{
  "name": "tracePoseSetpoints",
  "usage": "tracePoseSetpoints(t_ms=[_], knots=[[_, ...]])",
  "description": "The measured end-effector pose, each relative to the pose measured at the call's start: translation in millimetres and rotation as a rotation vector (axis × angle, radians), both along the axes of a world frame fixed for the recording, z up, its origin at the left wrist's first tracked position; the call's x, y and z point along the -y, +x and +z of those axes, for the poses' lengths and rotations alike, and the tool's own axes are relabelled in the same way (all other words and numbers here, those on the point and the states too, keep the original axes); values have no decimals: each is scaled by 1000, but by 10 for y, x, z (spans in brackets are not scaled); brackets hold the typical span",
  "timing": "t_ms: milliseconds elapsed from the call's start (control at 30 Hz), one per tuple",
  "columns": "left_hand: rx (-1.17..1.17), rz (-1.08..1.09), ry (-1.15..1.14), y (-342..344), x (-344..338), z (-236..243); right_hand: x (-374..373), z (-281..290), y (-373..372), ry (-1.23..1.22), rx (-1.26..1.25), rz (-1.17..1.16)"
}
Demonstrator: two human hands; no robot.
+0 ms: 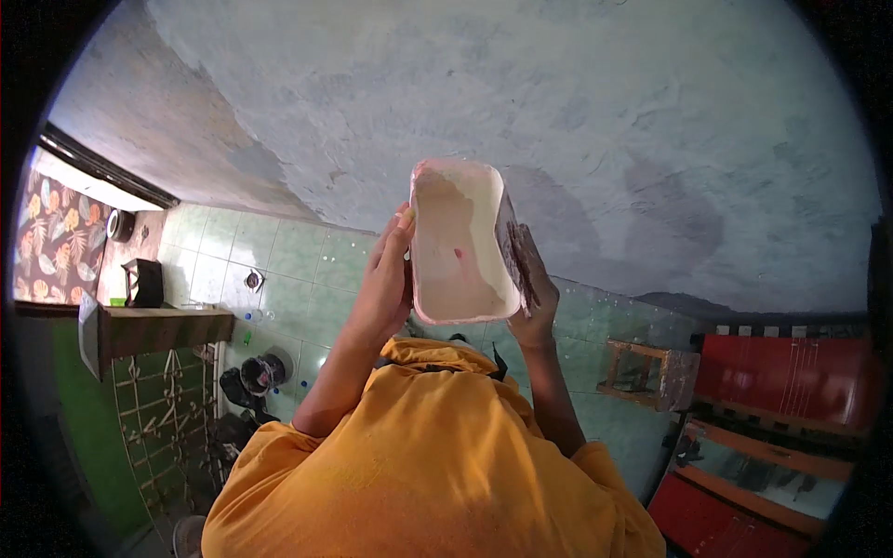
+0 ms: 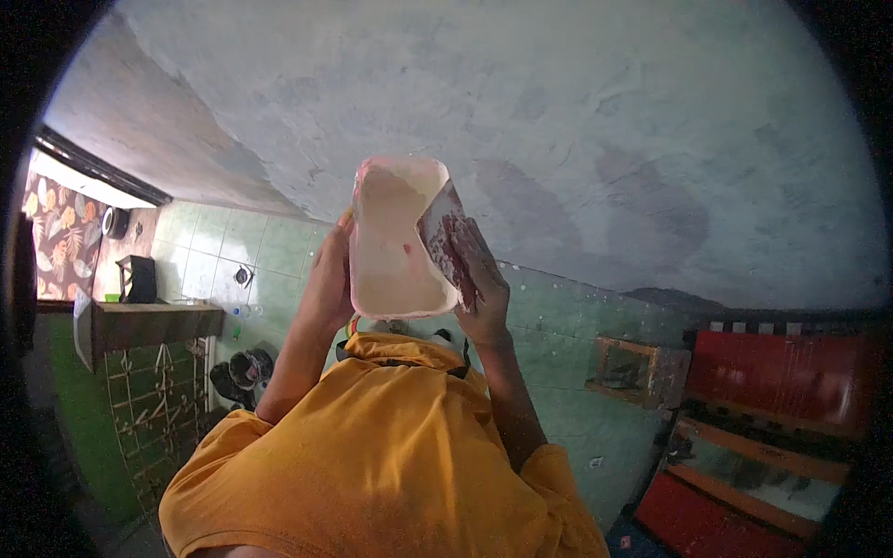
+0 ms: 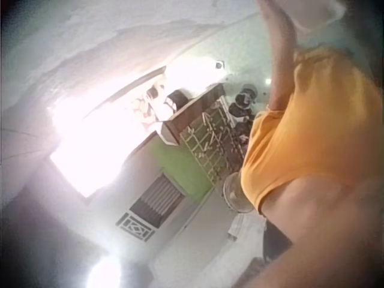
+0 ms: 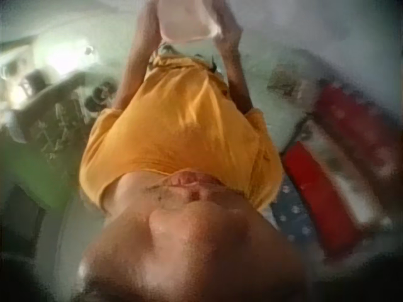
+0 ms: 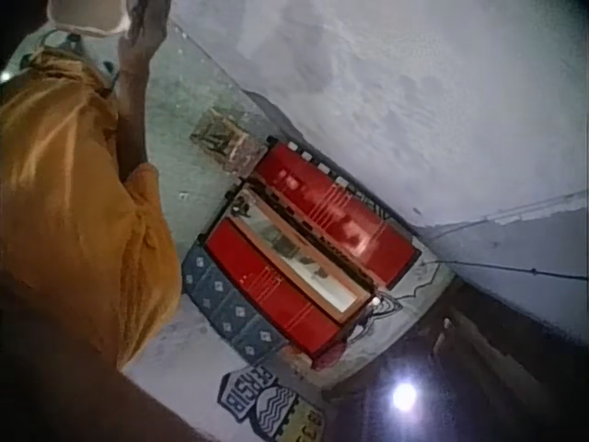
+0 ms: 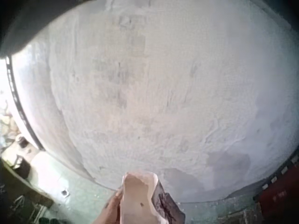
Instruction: The person applies wall putty to a wall using a spatula and a plastic container, spreading the white material over the surface.
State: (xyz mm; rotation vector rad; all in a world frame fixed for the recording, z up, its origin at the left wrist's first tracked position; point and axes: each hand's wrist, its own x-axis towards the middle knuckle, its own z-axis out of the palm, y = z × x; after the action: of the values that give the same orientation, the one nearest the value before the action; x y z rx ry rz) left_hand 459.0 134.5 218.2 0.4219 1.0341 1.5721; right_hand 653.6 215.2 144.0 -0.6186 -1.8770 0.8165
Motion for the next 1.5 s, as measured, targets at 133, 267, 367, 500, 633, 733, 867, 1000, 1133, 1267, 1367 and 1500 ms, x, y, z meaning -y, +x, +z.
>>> tracePoseSetpoints(t_ms=[133, 267, 367, 500, 633, 733, 867, 1000, 1133, 1267, 1367, 1500], knots=[[33, 25, 31, 201, 15, -53, -140, -319, 283, -175, -53, -30], [18, 12, 26, 384, 37, 145, -469, -643, 696, 13, 250, -114], [-117, 27, 48, 421, 33, 129, -670, -345, 972, -258, 257, -266], [-439, -20, 33, 427, -37, 178, -805, 646, 1236, -321, 119, -184], [-699, -99, 49, 383, -183, 197, -874, 1184, 1303, -104, 296, -107], [-814, -188, -15, 383, -257, 243, -808, 1360, 1171, -74, 460, -130], [-931, -317, -29, 362, -440, 308, -898, 1414, 1117, -132, 708, -61], [-1150, -384, -30, 380, -649, 297, -1037, 1314, 1125, -161, 812, 24], [-1174, -519, -182, 460, -758, 438, -1155, 990, 1221, -185, 746, 119], [-1166, -598, -237, 499, -842, 475, -1213, 694, 1308, -454, 610, 208], [-1105, -564, -304, 516, -870, 431, -1222, 576, 1317, -636, 544, 289], [-1064, -634, -274, 532, -979, 331, -1159, 390, 1314, -755, 489, 409]])
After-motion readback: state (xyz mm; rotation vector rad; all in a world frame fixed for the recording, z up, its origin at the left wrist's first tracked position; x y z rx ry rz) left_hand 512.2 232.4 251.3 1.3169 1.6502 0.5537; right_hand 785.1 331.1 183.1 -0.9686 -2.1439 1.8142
